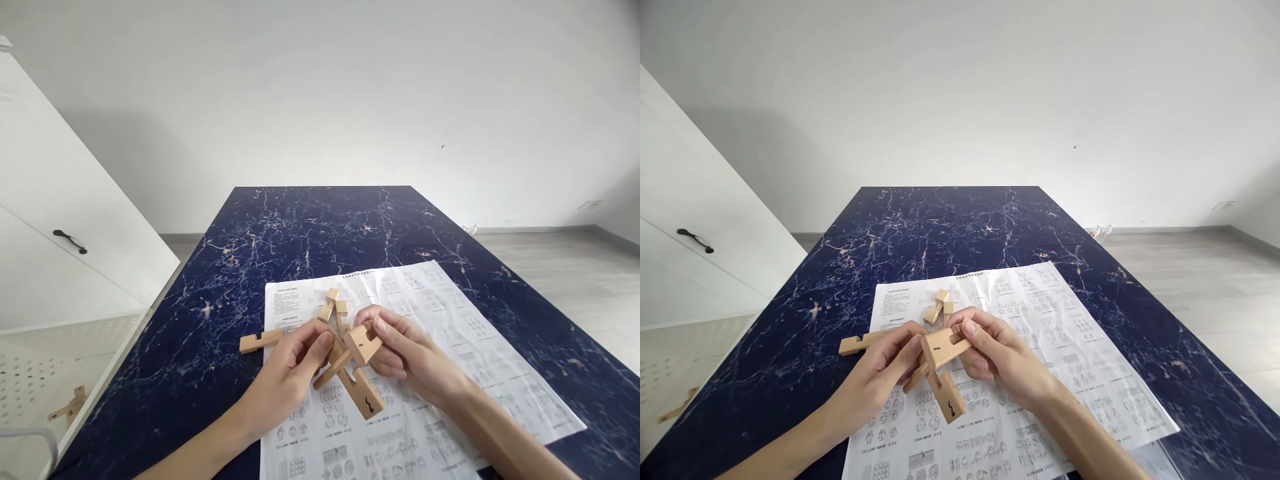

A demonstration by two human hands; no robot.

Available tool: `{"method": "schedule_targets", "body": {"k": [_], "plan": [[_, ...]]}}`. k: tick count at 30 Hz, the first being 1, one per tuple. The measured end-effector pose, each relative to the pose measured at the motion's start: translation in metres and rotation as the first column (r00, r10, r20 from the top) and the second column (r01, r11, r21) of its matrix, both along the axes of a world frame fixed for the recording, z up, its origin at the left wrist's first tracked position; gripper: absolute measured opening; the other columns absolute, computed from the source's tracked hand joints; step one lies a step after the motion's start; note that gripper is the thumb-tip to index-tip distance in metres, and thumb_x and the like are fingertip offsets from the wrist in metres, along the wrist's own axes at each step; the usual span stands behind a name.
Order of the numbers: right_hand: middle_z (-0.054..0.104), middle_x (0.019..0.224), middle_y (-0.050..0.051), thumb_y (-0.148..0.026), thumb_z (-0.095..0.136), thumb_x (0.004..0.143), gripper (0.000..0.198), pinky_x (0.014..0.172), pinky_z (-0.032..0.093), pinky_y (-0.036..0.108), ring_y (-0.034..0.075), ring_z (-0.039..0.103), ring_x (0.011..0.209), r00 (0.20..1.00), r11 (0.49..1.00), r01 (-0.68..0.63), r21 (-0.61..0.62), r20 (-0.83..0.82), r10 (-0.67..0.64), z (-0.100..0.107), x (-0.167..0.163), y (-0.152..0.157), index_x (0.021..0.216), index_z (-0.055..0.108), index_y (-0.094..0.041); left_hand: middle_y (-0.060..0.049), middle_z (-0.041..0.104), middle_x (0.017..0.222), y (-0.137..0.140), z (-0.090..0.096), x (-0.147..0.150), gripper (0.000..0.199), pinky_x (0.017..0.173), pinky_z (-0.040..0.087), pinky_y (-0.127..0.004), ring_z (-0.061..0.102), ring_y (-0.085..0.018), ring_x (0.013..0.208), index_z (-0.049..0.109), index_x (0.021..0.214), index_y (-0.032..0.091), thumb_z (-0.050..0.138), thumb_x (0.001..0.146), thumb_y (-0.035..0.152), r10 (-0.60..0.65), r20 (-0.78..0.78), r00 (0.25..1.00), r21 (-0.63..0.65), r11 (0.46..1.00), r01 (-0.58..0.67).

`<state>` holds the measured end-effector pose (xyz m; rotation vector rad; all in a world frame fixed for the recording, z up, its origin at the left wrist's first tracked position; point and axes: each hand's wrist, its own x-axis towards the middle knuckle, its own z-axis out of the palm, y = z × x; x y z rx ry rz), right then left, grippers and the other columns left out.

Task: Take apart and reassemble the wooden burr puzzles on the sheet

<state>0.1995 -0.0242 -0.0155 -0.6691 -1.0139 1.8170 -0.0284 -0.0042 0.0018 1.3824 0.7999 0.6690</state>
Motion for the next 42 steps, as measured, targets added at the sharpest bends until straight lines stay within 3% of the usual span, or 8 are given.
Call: {"method": "schedule_targets", "body": {"k": [11,22,42], "plan": [[0.033,0.059,-0.011,-0.047,0.063,0.112,0.029,0.05,0.02,0.023,0.006,0.019,0.049,0.992,0.993,-0.114,-0.022,-0.054,0.113,0.001,0.0,0.0,0.112,0.069,-0.019,0.006,0.04,0.071,0.001,0.0,0.001,0.048,0.058,0.03,-0.027,0.033,-0.012,0.062,0.061,0.094,0.02,0.054,0.108,0.065,-0.041,0.047,0.998,0.006,0.999,0.041],[0.028,0.061,-0.013,-0.052,0.068,0.108,0.034,0.048,0.017,0.022,0.005,0.016,0.049,0.995,0.991,-0.093,-0.1,-0.053,0.088,0.008,-0.004,-0.002,0.114,0.064,-0.019,0.006,0.039,0.071,0.0,0.001,0.0,0.05,0.056,0.028,-0.027,0.031,-0.011,0.06,0.059,0.092,0.02,0.055,0.106,0.068,-0.02,0.033,0.999,-0.004,1.0,0.02],[0.029,0.06,-0.014,-0.057,0.071,0.105,0.039,0.048,0.018,0.022,0.005,0.018,0.046,0.999,0.99,-0.047,-0.136,0.019,0.05,0.013,-0.006,-0.005,0.114,0.059,-0.021,0.007,0.039,0.068,-0.001,0.001,0.001,0.051,0.054,0.027,-0.027,0.031,-0.011,0.057,0.057,0.091,0.021,0.055,0.105,0.069,-0.023,0.032,0.999,-0.021,1.0,0.024]]}}
